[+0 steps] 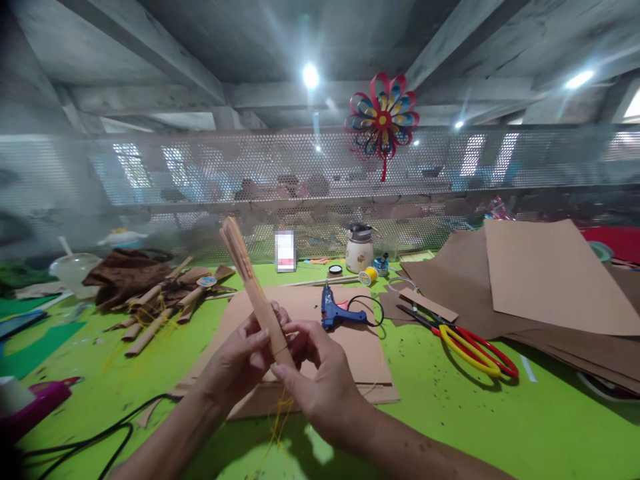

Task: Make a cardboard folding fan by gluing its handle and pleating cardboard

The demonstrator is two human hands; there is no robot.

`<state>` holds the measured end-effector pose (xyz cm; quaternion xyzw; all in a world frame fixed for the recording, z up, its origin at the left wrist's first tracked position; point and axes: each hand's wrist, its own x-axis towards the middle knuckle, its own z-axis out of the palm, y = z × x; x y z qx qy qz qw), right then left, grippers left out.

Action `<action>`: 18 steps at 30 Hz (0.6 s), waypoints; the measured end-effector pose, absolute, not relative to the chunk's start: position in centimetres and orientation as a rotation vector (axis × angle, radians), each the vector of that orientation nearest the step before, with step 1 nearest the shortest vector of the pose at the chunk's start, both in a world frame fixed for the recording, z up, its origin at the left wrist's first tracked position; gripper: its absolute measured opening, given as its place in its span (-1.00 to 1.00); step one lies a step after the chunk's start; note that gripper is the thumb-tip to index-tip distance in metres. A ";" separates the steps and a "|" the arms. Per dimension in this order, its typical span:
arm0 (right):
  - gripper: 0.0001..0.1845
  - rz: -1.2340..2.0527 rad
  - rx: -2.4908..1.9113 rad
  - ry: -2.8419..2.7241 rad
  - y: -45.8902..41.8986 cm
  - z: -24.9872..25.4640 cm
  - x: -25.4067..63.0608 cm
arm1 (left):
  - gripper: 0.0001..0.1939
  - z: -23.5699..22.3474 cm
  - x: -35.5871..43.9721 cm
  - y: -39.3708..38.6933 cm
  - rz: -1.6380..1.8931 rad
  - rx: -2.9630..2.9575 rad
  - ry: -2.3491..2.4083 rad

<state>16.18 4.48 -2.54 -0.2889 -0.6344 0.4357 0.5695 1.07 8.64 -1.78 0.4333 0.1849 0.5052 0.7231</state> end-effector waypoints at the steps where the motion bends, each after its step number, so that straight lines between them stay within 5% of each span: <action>1: -0.64 1.020 -0.682 -1.491 4.5 -2.5 16.2 | -0.69 -1.8 1.1 8.7 1.121 0.944 0.414; 6: -0.63 1.019 -0.683 -1.497 4.6 -2.5 16.2 | -0.59 -1.7 1.0 8.7 1.141 0.915 0.431; 18: -0.67 0.999 -0.716 -1.527 4.4 -2.1 16.4 | -0.70 -1.8 1.0 8.9 1.077 0.960 0.459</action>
